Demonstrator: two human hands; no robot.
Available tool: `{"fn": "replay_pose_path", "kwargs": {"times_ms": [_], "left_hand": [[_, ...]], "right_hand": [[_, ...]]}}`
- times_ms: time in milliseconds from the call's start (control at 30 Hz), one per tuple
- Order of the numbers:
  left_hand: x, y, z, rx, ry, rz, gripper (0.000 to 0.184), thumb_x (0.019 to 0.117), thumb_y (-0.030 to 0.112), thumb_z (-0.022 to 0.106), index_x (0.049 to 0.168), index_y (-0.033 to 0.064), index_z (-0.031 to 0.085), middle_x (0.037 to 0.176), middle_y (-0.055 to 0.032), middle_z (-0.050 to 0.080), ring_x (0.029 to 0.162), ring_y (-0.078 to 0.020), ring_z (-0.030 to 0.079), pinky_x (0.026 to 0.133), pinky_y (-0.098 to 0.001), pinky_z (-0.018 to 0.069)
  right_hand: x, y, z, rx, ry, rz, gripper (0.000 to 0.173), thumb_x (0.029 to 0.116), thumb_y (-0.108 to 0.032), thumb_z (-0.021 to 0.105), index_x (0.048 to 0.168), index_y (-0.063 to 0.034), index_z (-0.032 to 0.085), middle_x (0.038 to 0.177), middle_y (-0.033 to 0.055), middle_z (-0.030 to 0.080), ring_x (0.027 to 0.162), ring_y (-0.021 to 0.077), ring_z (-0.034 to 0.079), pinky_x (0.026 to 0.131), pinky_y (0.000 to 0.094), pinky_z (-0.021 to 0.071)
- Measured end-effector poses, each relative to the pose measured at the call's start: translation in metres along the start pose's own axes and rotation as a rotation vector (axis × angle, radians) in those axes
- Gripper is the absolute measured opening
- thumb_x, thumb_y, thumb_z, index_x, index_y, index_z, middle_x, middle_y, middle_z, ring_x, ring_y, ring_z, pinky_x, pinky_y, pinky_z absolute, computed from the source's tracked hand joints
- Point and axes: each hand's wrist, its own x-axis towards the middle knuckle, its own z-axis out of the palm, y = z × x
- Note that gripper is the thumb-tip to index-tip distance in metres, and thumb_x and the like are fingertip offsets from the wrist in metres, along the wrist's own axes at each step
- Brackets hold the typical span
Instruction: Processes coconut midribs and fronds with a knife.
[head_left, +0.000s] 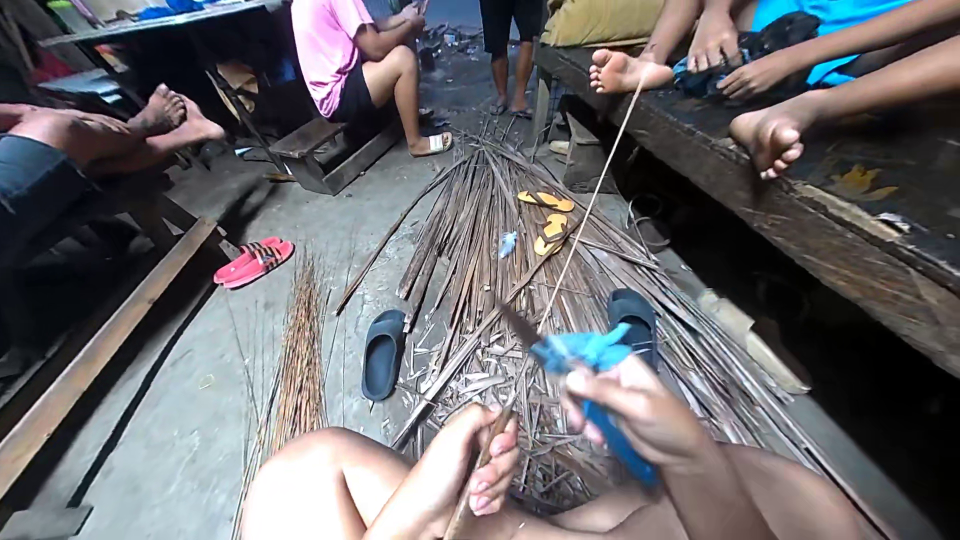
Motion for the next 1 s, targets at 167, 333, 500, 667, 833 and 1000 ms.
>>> {"fn": "replay_pose_path", "kwargs": {"times_ms": [167, 333, 500, 667, 833, 1000], "left_hand": [[-0.006, -0.008, 0.003, 0.277, 0.146, 0.095, 0.045, 0.1023, 0.021, 0.02, 0.07, 0.0269, 0.051, 0.053, 0.0176, 0.045, 0.042, 0.0084, 0.04, 0.04, -0.0096, 0.0332], [-0.01, -0.013, 0.008, 0.61, 0.239, 0.221, 0.038, 0.1043, 0.019, 0.024, 0.074, 0.0248, 0.048, 0.053, 0.0183, 0.039, 0.042, 0.0084, 0.033, 0.039, -0.0108, 0.0271], [-0.012, -0.014, 0.007, 0.611, 0.226, 0.193, 0.038, 0.1031, 0.019, 0.025, 0.073, 0.0255, 0.048, 0.052, 0.0181, 0.04, 0.04, 0.0082, 0.032, 0.038, -0.0109, 0.0261], [-0.005, -0.011, 0.002, 0.522, 0.205, 0.171, 0.038, 0.1028, 0.023, 0.023, 0.078, 0.0251, 0.052, 0.054, 0.0188, 0.042, 0.042, 0.0087, 0.037, 0.04, -0.0098, 0.0312], [-0.004, -0.011, -0.008, 0.519, 0.061, 0.166, 0.02, 0.107, 0.036, 0.038, 0.101, 0.0211, 0.05, 0.064, 0.0185, 0.043, 0.046, 0.0093, 0.036, 0.042, -0.0081, 0.0317], [-0.005, -0.008, -0.011, 0.799, 0.087, 0.259, 0.022, 0.1029, 0.013, 0.046, 0.123, 0.0046, 0.043, 0.083, 0.0104, 0.055, 0.061, 0.0057, 0.052, 0.054, -0.013, 0.0466]], "right_hand": [[0.001, 0.009, 0.027, 0.075, -0.185, 0.215, 0.013, 0.096, -0.002, 0.048, 0.098, -0.0132, 0.055, 0.069, -0.007, 0.067, 0.051, -0.0011, 0.059, 0.046, 0.0124, 0.0485], [0.006, 0.011, 0.032, 0.045, -0.03, 0.175, 0.014, 0.096, 0.001, 0.048, 0.094, -0.0096, 0.056, 0.067, -0.0052, 0.065, 0.049, -0.0008, 0.057, 0.045, 0.0122, 0.0463], [0.014, 0.002, 0.005, 0.033, 0.391, -0.031, 0.014, 0.1032, 0.003, 0.042, 0.104, -0.0011, 0.055, 0.063, -0.0031, 0.06, 0.046, 0.0012, 0.053, 0.043, 0.0137, 0.0457], [0.006, -0.002, 0.008, 0.049, 0.253, -0.016, 0.02, 0.0999, 0.001, 0.039, 0.11, -0.0016, 0.056, 0.066, -0.0047, 0.063, 0.048, -0.0001, 0.055, 0.045, 0.0132, 0.0473], [0.009, 0.015, 0.037, 0.193, 0.131, 0.153, 0.014, 0.1007, 0.002, 0.042, 0.105, -0.0014, 0.056, 0.064, -0.0019, 0.062, 0.045, 0.0008, 0.053, 0.043, 0.013, 0.045], [0.013, 0.015, 0.04, 0.212, 0.29, 0.127, 0.014, 0.1024, 0.004, 0.044, 0.098, 0.001, 0.057, 0.062, 0.0011, 0.062, 0.045, 0.0042, 0.056, 0.043, 0.0153, 0.0485]]}}
